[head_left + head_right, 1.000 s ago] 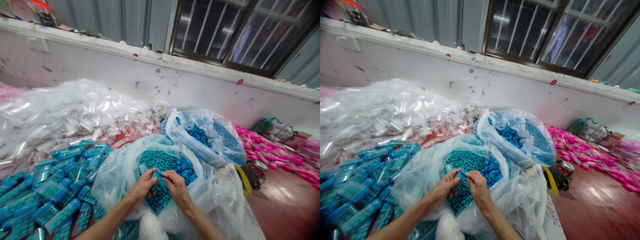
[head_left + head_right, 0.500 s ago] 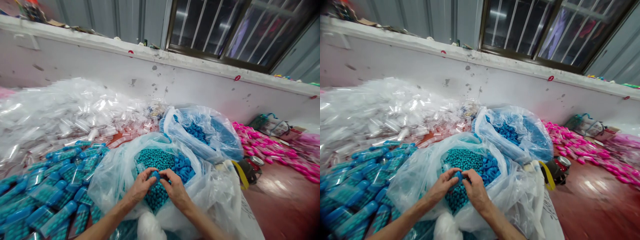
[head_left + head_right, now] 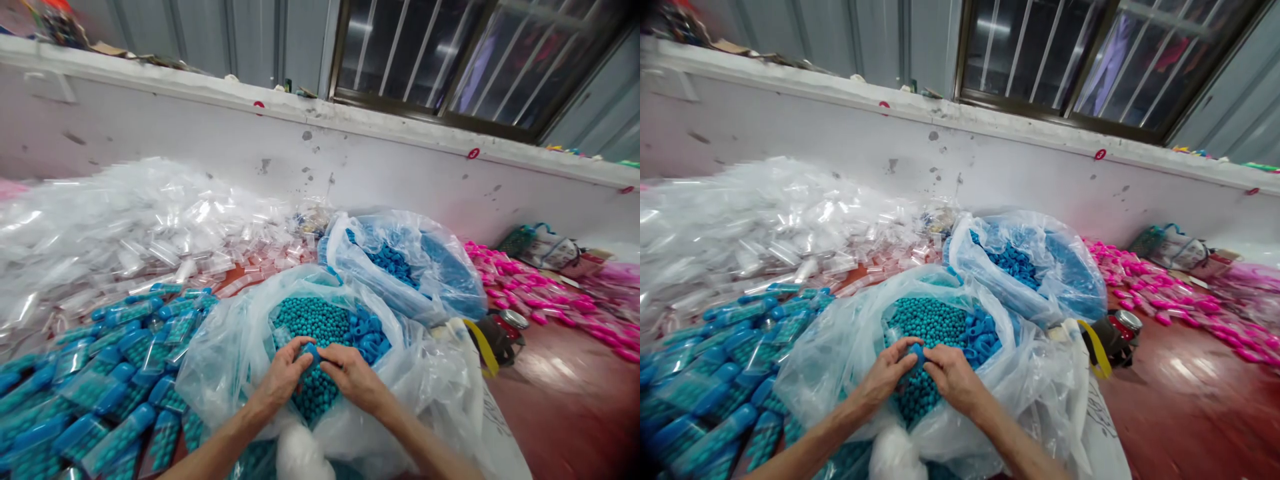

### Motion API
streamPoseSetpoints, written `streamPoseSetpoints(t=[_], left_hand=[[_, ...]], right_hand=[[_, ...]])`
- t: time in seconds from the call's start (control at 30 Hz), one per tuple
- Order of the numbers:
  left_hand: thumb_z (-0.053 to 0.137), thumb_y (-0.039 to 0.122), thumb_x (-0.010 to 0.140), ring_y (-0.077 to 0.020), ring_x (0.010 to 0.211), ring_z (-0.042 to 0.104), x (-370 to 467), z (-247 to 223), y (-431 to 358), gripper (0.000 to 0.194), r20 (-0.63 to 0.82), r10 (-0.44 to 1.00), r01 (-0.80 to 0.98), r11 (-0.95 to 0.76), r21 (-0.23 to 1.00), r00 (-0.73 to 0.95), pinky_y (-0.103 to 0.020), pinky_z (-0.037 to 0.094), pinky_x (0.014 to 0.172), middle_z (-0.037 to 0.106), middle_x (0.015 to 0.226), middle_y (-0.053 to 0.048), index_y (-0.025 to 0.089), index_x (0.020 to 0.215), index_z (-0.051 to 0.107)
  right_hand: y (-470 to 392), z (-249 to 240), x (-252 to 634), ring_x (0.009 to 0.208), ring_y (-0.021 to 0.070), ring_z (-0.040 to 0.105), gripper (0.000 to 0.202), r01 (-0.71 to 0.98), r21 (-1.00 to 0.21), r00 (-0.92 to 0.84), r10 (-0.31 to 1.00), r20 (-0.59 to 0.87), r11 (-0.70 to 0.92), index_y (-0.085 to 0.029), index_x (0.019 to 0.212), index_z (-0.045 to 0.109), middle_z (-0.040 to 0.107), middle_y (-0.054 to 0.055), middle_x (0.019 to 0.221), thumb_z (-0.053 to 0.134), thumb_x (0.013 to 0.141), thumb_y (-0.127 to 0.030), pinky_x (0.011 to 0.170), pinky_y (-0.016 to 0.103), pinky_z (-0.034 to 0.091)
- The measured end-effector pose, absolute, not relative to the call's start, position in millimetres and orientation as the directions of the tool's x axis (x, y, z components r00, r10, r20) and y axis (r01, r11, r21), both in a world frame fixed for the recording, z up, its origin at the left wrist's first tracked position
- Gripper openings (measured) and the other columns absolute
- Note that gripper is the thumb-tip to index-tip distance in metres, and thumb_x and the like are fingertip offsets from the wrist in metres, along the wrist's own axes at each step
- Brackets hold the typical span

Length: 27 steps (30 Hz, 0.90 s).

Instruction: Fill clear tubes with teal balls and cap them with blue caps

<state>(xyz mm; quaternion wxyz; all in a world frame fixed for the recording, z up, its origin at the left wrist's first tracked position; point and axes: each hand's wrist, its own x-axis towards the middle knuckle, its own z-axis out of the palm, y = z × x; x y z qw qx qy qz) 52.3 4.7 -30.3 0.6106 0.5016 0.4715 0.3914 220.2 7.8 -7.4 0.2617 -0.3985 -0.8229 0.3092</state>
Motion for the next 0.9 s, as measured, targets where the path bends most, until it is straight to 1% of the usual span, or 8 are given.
streamPoseSetpoints(t=[0.1,0.23,0.33,0.43,0.5,0.6,0.73,0.9], left_hand=[[0.052,0.051,0.071,-0.006,0.034,0.042,45,-26,5,0.049,-0.198,0.911,-0.042,0.228,0.973,0.363,-0.016,0.028,0.032,0.046,0.054,0.008,0.018,0.106,0.041],[0.056,0.053,0.068,-0.0042,0.031,0.039,44,-19,2,0.048,-0.182,0.886,-0.078,0.236,0.968,0.427,-0.016,0.027,0.032,0.044,0.05,0.01,0.019,0.098,0.042],[0.056,0.049,0.069,-0.0036,0.033,0.036,48,-14,-1,0.045,-0.205,0.911,-0.046,0.237,0.97,0.358,-0.016,0.029,0.033,0.043,0.052,0.01,0.019,0.1,0.043],[0.054,0.044,0.072,-0.0054,0.033,0.036,51,-10,-3,0.055,-0.217,0.947,0.009,0.221,0.975,0.236,-0.018,0.03,0.035,0.041,0.049,0.011,0.018,0.117,0.039],[0.054,0.044,0.072,-0.0075,0.039,0.042,51,-7,-5,0.061,-0.23,0.954,-0.004,0.236,0.972,0.194,-0.019,0.034,0.04,0.047,0.052,0.009,0.017,0.124,0.037],[0.059,0.044,0.068,-0.0132,0.065,0.056,52,-4,-7,0.058,-0.245,0.951,-0.068,0.261,0.963,0.189,-0.023,0.044,0.06,0.062,0.076,0.0,0.016,0.118,0.046],[0.059,0.041,0.07,-0.0164,0.086,0.057,57,0,-10,0.043,-0.213,0.96,-0.133,0.239,0.962,0.184,-0.027,0.043,0.08,0.063,0.092,-0.003,0.017,0.105,0.053],[0.054,0.04,0.073,-0.0161,0.073,0.058,66,-4,-12,0.038,-0.222,0.96,-0.141,0.247,0.959,0.171,-0.026,0.045,0.065,0.063,0.08,-0.001,0.017,0.102,0.051]], right_hand=[[18,-1,227,0.067,0.0121,0.051,0.022,0.285,-0.942,-0.543,0.84,-0.005,0.179,-0.018,0.093,0.062,0.056,0.001,0.08,0.054,0.074,-0.026,0.061,0.025,0.042],[29,-1,222,0.051,0.0093,0.048,0.036,0.127,-0.988,-0.406,0.904,-0.134,-0.089,-0.015,0.097,0.059,0.055,-0.002,0.068,0.062,0.065,-0.03,0.049,0.023,0.042],[24,4,211,0.054,0.0116,0.051,0.03,0.255,-0.967,-0.377,0.923,-0.079,0.022,-0.015,0.098,0.06,0.057,-0.001,0.067,0.053,0.074,-0.031,0.055,0.027,0.045],[8,12,200,0.084,0.0188,0.057,0.033,0.457,-0.848,-0.431,0.901,0.053,0.269,-0.016,0.109,0.057,0.061,0.007,0.093,0.042,0.083,-0.03,0.079,0.034,0.044],[-4,14,193,0.104,0.0244,0.05,0.052,0.546,-0.764,-0.483,0.874,0.05,0.345,-0.014,0.123,0.045,0.053,0.012,0.113,0.053,0.077,-0.037,0.088,0.037,0.04],[-16,10,183,0.107,0.0297,0.048,0.092,0.641,-0.682,-0.488,0.873,-0.007,0.353,-0.01,0.135,0.024,0.044,0.018,0.12,0.069,0.061,-0.041,0.085,0.04,0.042],[-21,0,172,0.096,0.027,0.052,0.072,0.692,-0.624,-0.367,0.921,0.129,0.363,-0.009,0.125,0.034,0.05,0.014,0.107,0.064,0.063,-0.032,0.079,0.04,0.045],[-25,-10,169,0.095,0.0266,0.051,0.064,0.673,-0.614,-0.3,0.911,0.283,0.412,-0.014,0.12,0.038,0.05,0.012,0.104,0.061,0.064,-0.034,0.08,0.041,0.045]])
